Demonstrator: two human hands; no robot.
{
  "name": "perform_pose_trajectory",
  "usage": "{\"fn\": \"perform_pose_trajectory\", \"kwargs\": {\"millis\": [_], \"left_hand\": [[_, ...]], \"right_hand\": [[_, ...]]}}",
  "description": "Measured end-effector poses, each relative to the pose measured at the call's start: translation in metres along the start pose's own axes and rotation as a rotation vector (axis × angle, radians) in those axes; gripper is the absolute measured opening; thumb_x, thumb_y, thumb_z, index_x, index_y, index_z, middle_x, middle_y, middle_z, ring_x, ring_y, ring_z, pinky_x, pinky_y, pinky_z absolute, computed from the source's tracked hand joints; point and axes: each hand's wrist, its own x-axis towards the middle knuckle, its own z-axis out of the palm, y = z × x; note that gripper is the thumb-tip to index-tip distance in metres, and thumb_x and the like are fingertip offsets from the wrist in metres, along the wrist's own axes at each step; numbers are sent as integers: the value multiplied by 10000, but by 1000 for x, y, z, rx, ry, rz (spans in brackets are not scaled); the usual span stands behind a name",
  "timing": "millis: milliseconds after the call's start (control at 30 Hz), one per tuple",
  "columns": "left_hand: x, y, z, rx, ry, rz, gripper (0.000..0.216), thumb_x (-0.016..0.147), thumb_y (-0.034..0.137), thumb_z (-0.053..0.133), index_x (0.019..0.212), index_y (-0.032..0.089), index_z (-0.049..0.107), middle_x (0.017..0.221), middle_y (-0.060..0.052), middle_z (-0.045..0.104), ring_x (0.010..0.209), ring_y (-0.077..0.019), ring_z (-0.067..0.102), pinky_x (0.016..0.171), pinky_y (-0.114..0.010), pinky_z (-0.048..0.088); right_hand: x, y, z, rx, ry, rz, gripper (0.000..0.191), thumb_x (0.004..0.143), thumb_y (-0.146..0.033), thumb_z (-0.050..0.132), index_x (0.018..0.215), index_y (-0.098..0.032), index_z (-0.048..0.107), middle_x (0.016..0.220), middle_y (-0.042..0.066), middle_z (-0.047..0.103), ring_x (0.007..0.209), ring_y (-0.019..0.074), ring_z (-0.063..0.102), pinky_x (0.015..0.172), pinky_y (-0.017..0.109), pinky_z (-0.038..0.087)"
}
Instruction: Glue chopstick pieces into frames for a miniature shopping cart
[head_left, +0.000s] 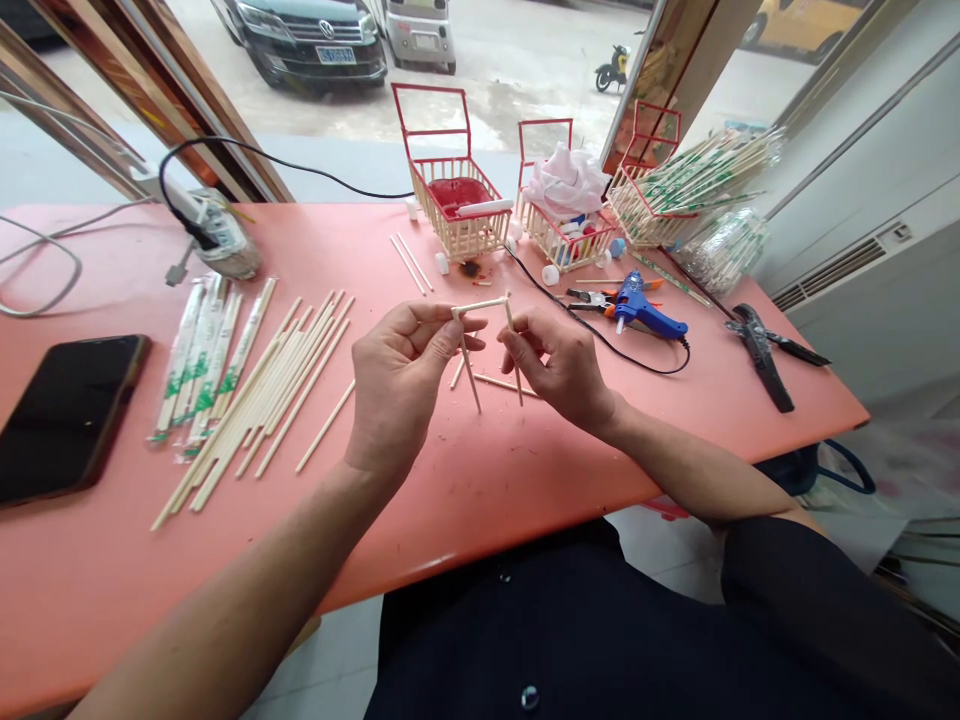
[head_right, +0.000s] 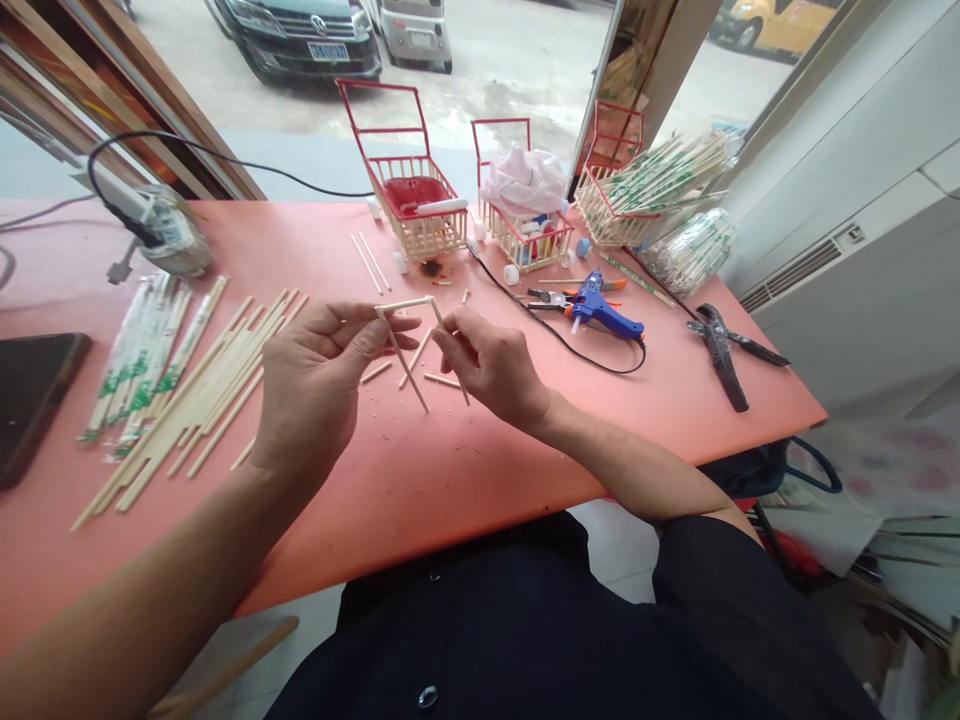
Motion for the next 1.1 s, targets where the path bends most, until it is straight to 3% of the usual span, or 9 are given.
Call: {"fn": "perform_pose_trajectory", "kwargs": {"millis": [533, 867, 1100], "left_hand": [[-4, 0, 0, -8, 3, 55, 29, 963, 203, 838, 967, 197, 810, 939, -71, 883, 781, -186, 833, 845, -351, 662], [1, -1, 1, -27, 35, 6, 53, 941, 209, 835, 951, 177, 794, 901, -73, 883, 747, -188, 834, 845, -354, 673], [4, -4, -1, -41, 17, 7, 198, 881, 231, 910, 1058, 179, 840, 938, -67, 886, 746, -164, 817, 814, -325, 666]], "right_hand": [[-1, -3, 2, 20, 6, -12, 310, 1151, -427, 607, 942, -202, 644, 772, 2, 791, 632, 100, 682, 688, 241, 498], [2, -1, 0, 9, -38, 68, 552, 1126, -707, 548, 994, -196, 710, 790, 25, 810, 668, 123, 694, 709, 264, 497], [2, -1, 1, -1, -37, 33, 401, 1149, -514, 611, 920, -195, 695, 789, 13, 796, 658, 107, 638, 705, 253, 477]]}}
